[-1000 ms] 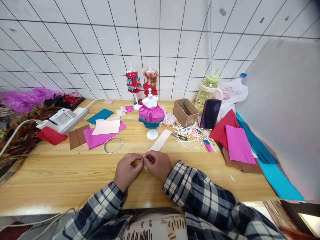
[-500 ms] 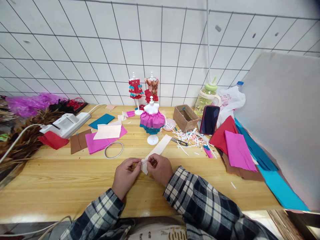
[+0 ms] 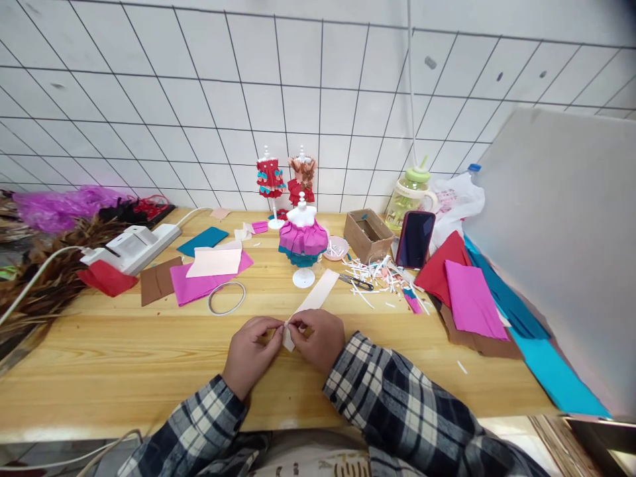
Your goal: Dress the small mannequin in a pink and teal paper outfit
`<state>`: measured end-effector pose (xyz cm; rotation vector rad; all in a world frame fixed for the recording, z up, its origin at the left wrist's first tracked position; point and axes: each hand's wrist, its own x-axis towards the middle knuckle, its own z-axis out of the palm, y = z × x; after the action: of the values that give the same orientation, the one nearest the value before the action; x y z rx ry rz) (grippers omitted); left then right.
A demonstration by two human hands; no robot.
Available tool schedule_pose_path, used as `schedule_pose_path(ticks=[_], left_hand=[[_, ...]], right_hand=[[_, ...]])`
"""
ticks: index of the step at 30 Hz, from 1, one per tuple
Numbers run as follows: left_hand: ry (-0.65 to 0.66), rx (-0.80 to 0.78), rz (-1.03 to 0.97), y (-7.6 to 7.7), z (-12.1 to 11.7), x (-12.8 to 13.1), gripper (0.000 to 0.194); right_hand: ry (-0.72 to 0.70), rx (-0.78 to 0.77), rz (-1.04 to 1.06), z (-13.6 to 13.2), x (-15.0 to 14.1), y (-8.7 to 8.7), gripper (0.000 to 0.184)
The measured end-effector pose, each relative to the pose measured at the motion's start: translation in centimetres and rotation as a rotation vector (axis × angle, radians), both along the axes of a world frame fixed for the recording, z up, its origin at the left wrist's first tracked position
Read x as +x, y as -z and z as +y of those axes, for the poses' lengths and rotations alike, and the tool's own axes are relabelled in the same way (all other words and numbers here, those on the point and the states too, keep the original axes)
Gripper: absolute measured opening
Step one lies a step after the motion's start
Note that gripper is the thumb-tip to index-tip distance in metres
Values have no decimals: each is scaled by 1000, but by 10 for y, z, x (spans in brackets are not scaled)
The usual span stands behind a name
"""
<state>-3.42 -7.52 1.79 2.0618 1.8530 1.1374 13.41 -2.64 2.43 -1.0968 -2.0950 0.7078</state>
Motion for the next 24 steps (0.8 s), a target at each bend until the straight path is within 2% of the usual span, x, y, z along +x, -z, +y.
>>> schedule_pose_path(ticks=[4, 8, 14, 16, 18, 20, 22, 24], left_hand=[[-23, 2, -9, 0, 0, 0, 16], [-100, -24, -40, 0, 0, -3, 17], [-163, -59, -42, 1, -8, -10, 19], [-100, -30, 15, -1, -12, -13, 18], [28, 5, 100, -3, -17, -15, 16], [173, 15, 176, -4, -21, -17, 15], [267, 17, 225, -3, -24, -17, 16], [308, 19, 266, -1, -26, -18, 18]], right_hand=[[27, -33, -16, 0, 1, -3, 9], [83, -85, -17, 3, 5, -5, 4], [147, -119, -103, 15, 34, 5, 6], [170, -134, -166, 22, 52, 10, 9], [196, -130, -240, 32, 71, 13, 17], [203, -51, -331, 40, 86, 13, 34], [213, 55, -421, 45, 90, 9, 51], [191, 144, -423, 44, 82, 2, 56]])
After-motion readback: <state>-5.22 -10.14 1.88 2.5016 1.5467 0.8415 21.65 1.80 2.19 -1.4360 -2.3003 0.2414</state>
